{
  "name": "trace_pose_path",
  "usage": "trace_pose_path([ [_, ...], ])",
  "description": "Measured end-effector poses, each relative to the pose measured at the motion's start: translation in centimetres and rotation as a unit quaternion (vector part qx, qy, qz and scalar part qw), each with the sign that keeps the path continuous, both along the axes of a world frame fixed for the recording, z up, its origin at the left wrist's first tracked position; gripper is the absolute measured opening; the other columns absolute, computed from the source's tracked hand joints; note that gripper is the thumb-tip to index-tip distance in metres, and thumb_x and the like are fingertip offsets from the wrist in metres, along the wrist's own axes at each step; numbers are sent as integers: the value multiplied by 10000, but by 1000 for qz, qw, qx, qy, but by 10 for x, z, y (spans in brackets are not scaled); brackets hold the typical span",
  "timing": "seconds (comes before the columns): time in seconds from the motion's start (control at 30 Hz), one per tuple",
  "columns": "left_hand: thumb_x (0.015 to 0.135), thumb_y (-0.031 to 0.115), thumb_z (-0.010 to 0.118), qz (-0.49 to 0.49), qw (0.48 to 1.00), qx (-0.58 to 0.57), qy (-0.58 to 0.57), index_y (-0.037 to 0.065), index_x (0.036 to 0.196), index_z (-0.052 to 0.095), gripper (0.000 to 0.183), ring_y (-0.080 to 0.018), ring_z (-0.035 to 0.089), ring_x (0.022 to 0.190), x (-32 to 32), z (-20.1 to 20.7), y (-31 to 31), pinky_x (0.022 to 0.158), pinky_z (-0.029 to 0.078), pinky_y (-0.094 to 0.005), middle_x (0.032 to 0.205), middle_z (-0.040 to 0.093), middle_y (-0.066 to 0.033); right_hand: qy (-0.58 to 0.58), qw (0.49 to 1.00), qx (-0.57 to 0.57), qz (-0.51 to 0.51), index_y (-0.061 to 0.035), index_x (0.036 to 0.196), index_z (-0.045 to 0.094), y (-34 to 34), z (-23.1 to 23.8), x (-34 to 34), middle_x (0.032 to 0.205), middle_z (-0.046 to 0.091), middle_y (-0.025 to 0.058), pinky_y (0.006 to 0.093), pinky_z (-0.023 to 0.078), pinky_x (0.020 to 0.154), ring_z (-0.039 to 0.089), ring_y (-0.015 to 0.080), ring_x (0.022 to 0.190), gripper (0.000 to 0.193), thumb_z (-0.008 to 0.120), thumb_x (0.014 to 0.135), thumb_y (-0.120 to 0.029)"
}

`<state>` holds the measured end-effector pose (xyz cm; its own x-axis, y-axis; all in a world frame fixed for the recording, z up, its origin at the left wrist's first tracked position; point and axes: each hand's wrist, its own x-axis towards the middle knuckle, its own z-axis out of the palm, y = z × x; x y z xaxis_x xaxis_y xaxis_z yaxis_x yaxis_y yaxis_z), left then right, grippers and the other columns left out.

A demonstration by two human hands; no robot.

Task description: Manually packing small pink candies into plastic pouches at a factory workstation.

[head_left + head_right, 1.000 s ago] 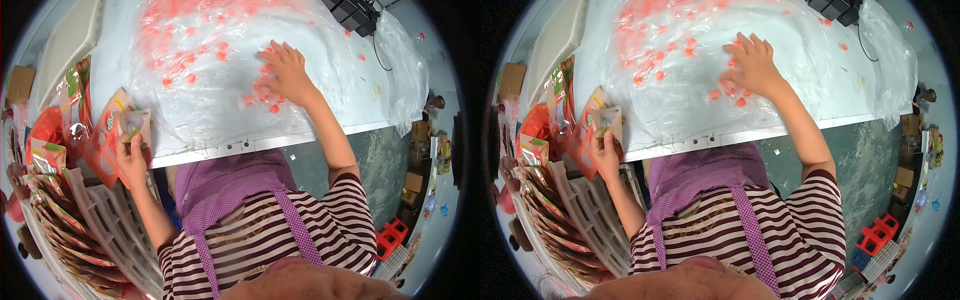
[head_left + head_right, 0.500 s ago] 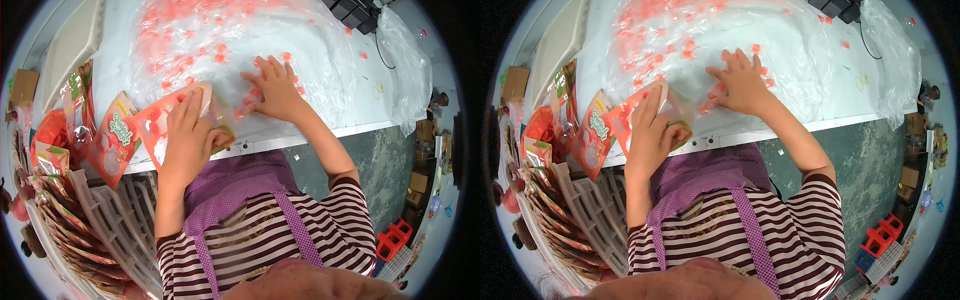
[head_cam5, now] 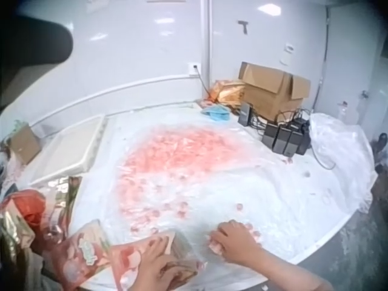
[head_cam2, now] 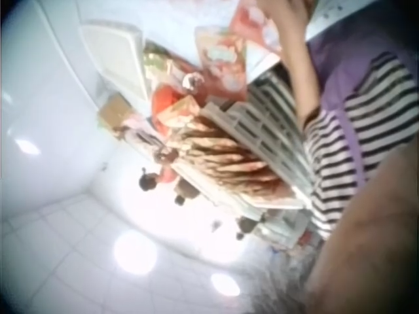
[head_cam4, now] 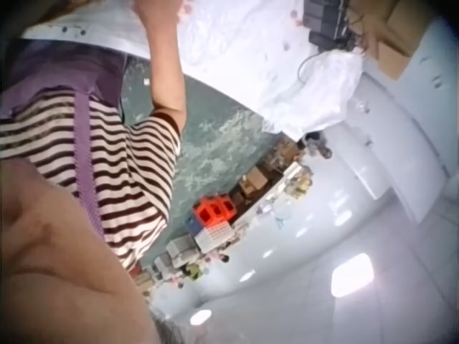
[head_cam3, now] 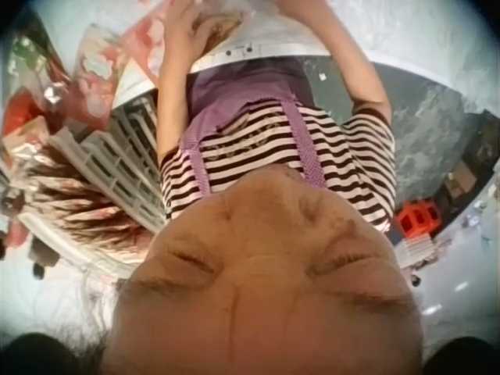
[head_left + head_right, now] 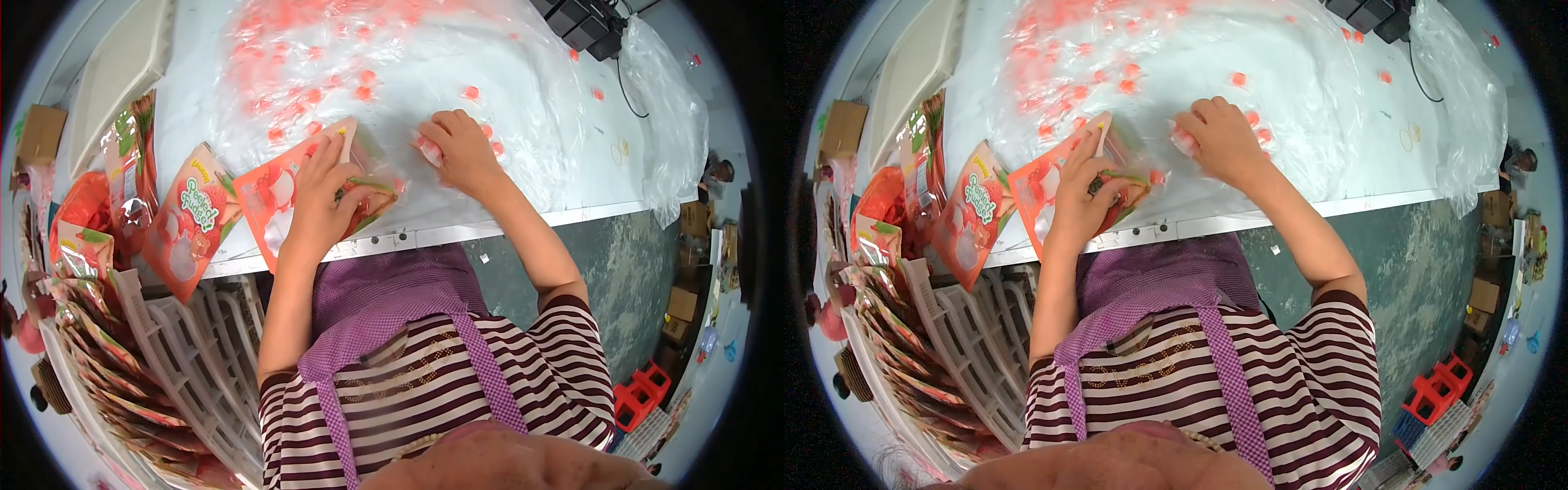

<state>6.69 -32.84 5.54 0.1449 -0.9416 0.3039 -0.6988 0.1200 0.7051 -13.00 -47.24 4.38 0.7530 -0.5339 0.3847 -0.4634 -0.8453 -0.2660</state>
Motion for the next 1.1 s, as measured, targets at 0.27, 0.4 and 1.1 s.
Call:
trace_pose_path([
  [0.27,717,88,660,-10,998,5,-58,73,857,597,154,-407,320,1280,-1,9,-1,1034,223,-536,1335,420,-214,-199,957,175,-113,-36,915,573,-5,6,-2,815,579,68,296,434,640,536,200,682,172,605,849,-192],
  [0.4,716,85,653,-27,994,15,-101,68,858,596,155,-403,292,1283,-3,20,-5,1038,193,-544,1318,423,-202,-337,869,331,-149,-31,860,568,-11,29,0,770,558,45,243,395,570,478,125,609,190,583,877,-219],
  [1.1,731,42,654,-49,997,51,20,58,905,571,193,-382,269,1318,-9,34,-7,1039,259,-434,1392,346,-218,-512,732,447,47,-40,1196,413,53,24,59,1138,505,98,322,441,890,519,166,997,466,469,925,-416],
])
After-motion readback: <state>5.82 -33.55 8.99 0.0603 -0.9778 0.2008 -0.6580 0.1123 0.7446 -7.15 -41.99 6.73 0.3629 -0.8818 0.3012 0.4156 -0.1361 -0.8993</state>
